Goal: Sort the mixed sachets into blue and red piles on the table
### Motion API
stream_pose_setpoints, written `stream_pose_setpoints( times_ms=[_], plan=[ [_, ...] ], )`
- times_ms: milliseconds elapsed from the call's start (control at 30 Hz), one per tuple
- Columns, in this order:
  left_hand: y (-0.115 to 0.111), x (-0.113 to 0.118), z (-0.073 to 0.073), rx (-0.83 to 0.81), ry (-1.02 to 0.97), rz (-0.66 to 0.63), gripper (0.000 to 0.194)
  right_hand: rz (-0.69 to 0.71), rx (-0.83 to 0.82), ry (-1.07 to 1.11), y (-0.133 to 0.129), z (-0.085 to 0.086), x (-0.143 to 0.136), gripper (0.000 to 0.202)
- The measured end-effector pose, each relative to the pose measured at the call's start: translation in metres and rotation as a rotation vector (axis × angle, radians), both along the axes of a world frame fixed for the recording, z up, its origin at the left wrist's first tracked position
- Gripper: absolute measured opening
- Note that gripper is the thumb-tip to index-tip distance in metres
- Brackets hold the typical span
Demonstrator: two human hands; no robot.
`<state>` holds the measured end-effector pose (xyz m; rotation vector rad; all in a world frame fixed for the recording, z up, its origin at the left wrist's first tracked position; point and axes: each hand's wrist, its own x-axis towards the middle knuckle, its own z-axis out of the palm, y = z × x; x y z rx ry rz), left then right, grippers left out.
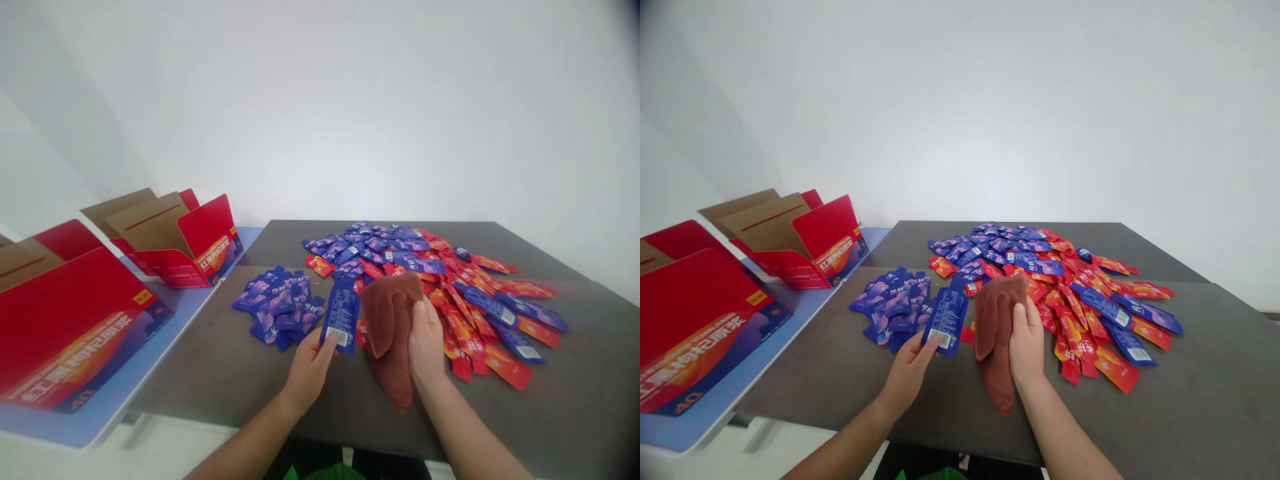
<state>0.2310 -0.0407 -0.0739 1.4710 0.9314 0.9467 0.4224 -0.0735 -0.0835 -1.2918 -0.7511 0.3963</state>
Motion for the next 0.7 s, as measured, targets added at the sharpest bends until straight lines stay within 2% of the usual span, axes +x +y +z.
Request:
stream_pose_setpoints(
  times_ms=[33,67,133,167,200,233,333,367,433,533,600,633,667,700],
  plan=[
    [0.001,0.001,0.000,0.000,-0.012,0.005,0.025,0.029,0.018,-0.069,-0.002,-0.002,-0.002,0.049],
    [0.001,0.003,0.000,0.001,-0.035,-0.014,0.023,0.135,0.031,-0.159,-0.005,-0.005,-0.006,0.050],
    [0.001,0.008,0.000,0.006,-0.096,-0.091,0.021,0.452,0.027,-0.375,-0.006,-0.009,-0.017,0.046],
    [0.000,0.010,0.000,0.012,-0.109,-0.136,0.022,0.565,0.010,-0.469,-0.006,-0.010,-0.022,0.043],
    [-0.002,0.011,0.000,0.024,-0.100,-0.181,0.024,0.607,-0.019,-0.541,-0.005,-0.010,-0.024,0.039],
    [-0.005,0.011,0.000,0.040,-0.066,-0.229,0.025,0.580,-0.060,-0.590,-0.002,-0.010,-0.025,0.036],
    [-0.013,0.001,0.000,0.069,0.058,-0.336,0.029,0.327,-0.253,-0.637,0.005,-0.009,-0.013,0.036],
    [-0.014,-0.005,0.001,0.066,0.070,-0.328,0.030,0.253,-0.318,-0.633,0.007,-0.009,-0.007,0.038],
    [-0.008,-0.020,0.003,0.073,0.062,-0.213,0.031,0.144,-0.393,-0.581,0.010,-0.009,0.003,0.042],
    [0.021,-0.048,0.014,0.256,0.176,0.104,0.034,0.109,-0.360,-0.465,0.010,-0.008,0.007,0.047],
    [0.051,-0.064,0.022,0.510,0.459,0.246,0.032,0.134,-0.313,-0.411,0.011,-0.008,0.004,0.049],
    [0.066,-0.070,0.026,0.623,0.630,0.270,0.029,0.145,-0.296,-0.390,0.011,-0.007,0.001,0.050],
    [0.081,-0.076,0.028,0.686,0.812,0.232,0.028,0.157,-0.284,-0.370,0.011,-0.007,-0.001,0.051],
    [0.093,-0.080,0.029,0.714,0.978,0.140,0.027,0.170,-0.277,-0.352,0.011,-0.006,-0.002,0.052]
  ],
)
